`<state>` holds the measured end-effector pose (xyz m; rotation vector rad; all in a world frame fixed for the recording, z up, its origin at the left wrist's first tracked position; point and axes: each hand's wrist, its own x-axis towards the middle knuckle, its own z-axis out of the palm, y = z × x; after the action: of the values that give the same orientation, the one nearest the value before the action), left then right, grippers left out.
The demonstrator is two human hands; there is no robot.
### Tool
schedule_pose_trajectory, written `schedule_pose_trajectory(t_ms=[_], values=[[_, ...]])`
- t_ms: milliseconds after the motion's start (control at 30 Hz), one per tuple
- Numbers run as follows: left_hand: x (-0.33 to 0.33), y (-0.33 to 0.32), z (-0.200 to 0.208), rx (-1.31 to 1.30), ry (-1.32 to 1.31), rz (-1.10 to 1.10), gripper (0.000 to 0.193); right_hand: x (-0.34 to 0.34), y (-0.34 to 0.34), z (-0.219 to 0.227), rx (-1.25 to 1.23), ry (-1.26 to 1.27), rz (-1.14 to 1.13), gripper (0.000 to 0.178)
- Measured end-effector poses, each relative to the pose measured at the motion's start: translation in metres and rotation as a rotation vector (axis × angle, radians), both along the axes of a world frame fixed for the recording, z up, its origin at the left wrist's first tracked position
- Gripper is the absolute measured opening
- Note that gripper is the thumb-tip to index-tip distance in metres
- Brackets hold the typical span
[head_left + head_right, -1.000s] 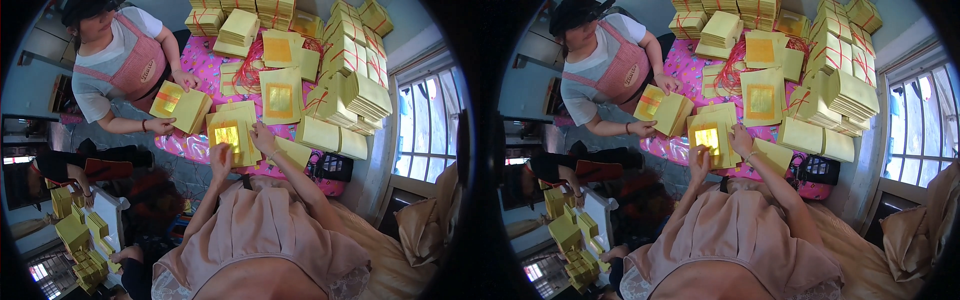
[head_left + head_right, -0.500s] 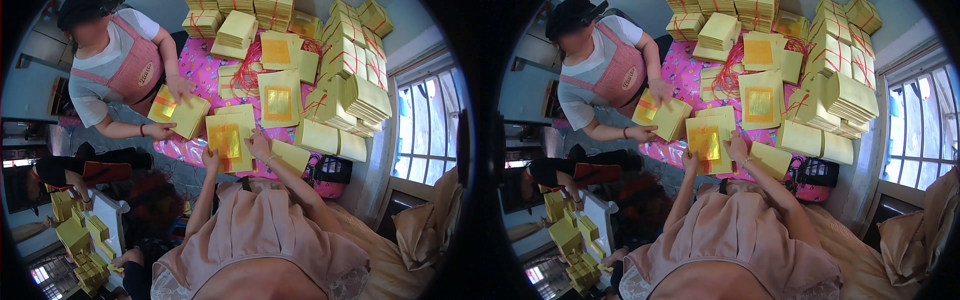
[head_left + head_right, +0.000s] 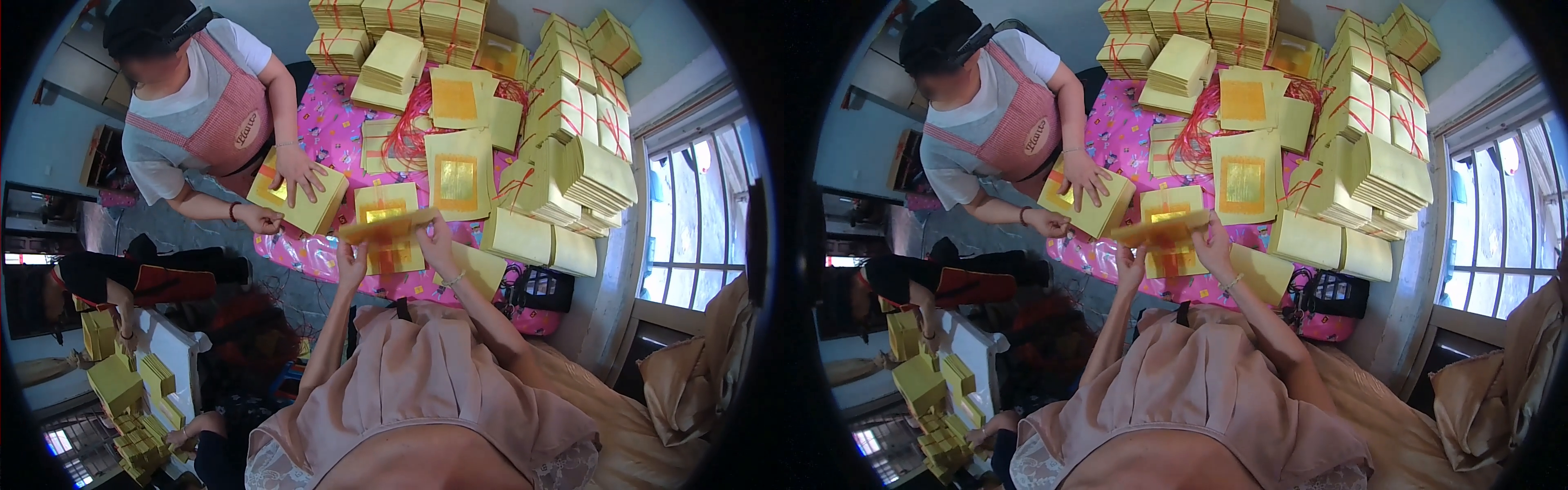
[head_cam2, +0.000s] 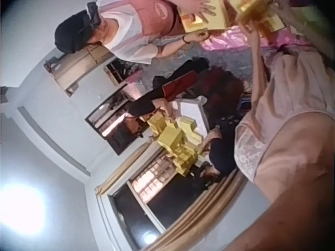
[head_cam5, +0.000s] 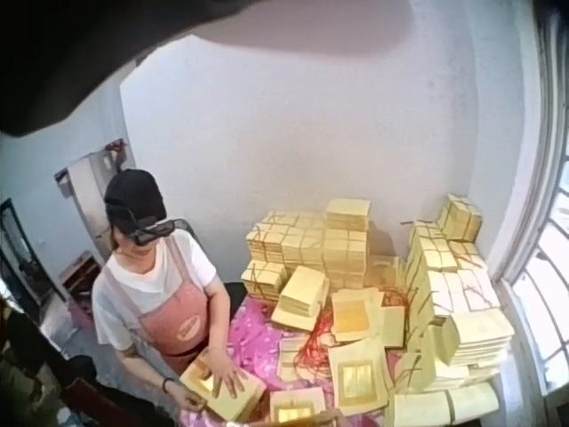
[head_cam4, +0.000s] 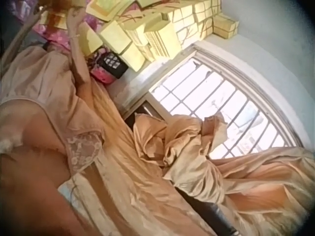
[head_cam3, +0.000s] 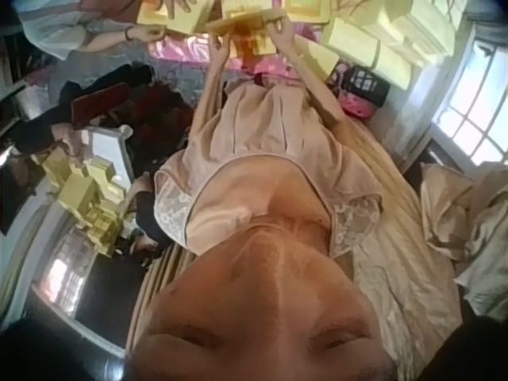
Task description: Folding and stacking sheets of yellow paper with gold foil.
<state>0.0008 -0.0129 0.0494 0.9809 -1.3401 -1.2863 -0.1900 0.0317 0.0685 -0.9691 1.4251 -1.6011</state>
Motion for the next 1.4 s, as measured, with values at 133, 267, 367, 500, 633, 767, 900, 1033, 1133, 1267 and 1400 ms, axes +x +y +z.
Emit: schedule_pose_trajectory(t_ms=[133,267,367,500,633,767,900,1033,1133,1267,1400], values=[[-0.009,-0.003,-0.004,-0.051,-0.111,-0.097,0.029,-0.003,0.005,-0.031,-0.095,0.138,0.047,0.033],[-0.009,-0.005,-0.005,-0.030,-0.089,-0.056,0.034,0.001,0.005,-0.019,-0.035,0.121,0.048,0.033],[-0.012,-0.007,0.002,-0.098,-0.117,-0.044,0.037,0.004,0.006,-0.005,0.036,-0.020,0.073,0.031],[-0.009,-0.004,0.006,0.011,-0.032,-0.048,0.041,-0.004,0.000,-0.015,-0.054,0.066,0.075,0.030],[-0.008,-0.006,-0.001,0.036,-0.016,-0.042,0.039,-0.004,0.002,-0.016,-0.075,0.134,0.147,0.028],[-0.010,-0.010,-0.007,-0.030,-0.088,0.012,0.039,-0.006,-0.002,-0.014,-0.026,0.146,0.128,0.027],[-0.012,-0.006,0.002,-0.015,-0.103,-0.027,0.040,-0.006,0.004,-0.012,0.007,0.182,0.094,0.027],[-0.025,-0.005,0.019,-0.009,-0.060,0.044,0.041,-0.002,0.000,-0.012,-0.040,0.030,0.092,0.025],[-0.028,-0.005,0.026,0.008,0.013,0.039,0.040,-0.005,0.000,-0.014,-0.016,0.080,0.084,0.028],[-0.014,-0.008,0.006,-0.066,-0.078,-0.002,0.040,-0.005,0.000,-0.018,-0.073,0.061,0.091,0.026],[-0.014,-0.009,0.001,-0.047,-0.068,-0.009,0.040,-0.004,0.000,-0.017,-0.052,0.086,0.096,0.026]])
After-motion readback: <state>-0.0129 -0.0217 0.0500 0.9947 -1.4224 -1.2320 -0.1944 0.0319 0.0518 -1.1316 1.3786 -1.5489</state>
